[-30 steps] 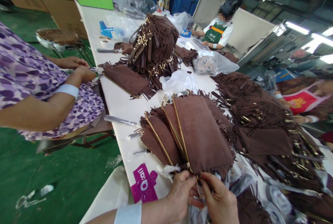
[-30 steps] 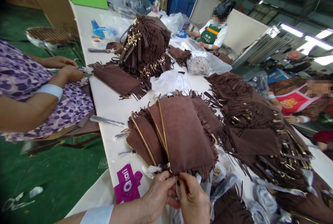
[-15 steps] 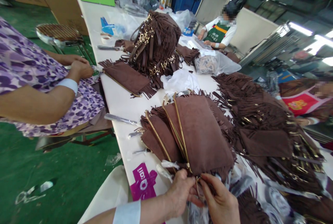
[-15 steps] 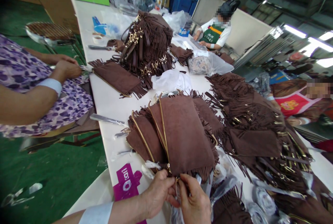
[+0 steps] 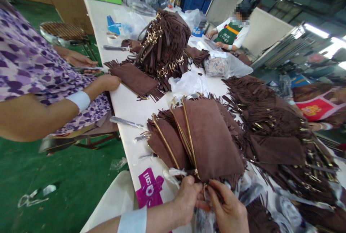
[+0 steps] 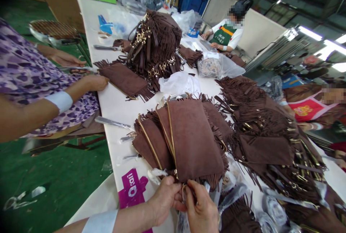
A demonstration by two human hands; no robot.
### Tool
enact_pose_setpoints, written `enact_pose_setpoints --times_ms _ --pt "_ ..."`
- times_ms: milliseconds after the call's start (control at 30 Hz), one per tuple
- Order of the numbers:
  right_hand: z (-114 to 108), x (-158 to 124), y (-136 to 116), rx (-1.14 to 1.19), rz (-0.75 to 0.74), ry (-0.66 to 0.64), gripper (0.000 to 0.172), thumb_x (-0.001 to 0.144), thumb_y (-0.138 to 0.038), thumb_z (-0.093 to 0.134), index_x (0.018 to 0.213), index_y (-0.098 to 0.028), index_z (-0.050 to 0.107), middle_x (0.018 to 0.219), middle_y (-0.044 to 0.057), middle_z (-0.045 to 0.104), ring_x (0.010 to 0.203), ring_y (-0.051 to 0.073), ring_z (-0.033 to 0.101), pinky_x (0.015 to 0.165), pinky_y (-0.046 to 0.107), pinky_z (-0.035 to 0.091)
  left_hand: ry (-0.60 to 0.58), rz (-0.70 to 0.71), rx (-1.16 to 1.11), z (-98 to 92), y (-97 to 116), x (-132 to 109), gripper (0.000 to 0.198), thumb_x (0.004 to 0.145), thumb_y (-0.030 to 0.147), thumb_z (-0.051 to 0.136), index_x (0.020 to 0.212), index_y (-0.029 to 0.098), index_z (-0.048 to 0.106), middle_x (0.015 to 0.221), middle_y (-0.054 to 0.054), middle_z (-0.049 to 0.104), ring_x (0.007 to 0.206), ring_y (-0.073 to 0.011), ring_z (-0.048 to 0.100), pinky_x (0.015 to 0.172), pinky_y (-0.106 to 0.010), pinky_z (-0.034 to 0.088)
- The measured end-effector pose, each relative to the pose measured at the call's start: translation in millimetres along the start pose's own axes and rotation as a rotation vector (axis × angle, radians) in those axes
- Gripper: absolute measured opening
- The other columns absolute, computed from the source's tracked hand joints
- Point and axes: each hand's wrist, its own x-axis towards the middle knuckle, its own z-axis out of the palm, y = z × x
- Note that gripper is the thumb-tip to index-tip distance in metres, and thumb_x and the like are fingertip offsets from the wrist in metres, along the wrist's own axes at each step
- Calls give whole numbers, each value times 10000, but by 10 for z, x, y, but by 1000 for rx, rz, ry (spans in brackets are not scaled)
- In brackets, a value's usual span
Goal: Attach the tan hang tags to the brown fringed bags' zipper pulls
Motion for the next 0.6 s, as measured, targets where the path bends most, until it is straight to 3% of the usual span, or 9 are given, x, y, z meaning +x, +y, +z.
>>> enact_pose_setpoints --times_ms 133,267,400,500,600 --pt "-5 -54 -19 -29 -91 52 213 824 -310 478 928 -188 617 889 64 680 779 164 655 673 229 535 24 41 -9 -35 -61 -39 285 679 316 485 907 144 484 744 -58 631 597 -163 590 576 -323 483" --pt "58 -165 15 -185 -215 211 220 817 -302 508 970 -178 605 953 88 663 845 190 635 724 284 510 22 13 -64 -100 -27 -97 251 686 294 502 889 151 466 800 -76 648 651 -174 613 635 -332 481" --pt "262 -305 33 -236 -324 368 200 813 -304 527 917 -172 635 851 82 663 772 173 629 684 267 481 120 -62 -121 -101 26 -116 120 685 164 445 802 140 457 662 -62 622 570 -162 597 583 -295 453" --pt "445 -421 -31 -181 -189 440 242 835 -329 489 840 -167 668 810 103 658 753 186 619 670 280 466 171 -92 -135 -102 34 -128 75 688 115 401 740 138 449 571 -47 588 508 -151 577 557 -277 428" --pt "602 -540 -150 26 18 406 246 827 -341 494 809 -193 689 757 84 668 687 178 615 625 268 457 138 -69 -128 -172 44 -175 59 665 141 452 721 156 437 567 -35 590 515 -153 578 562 -274 419"
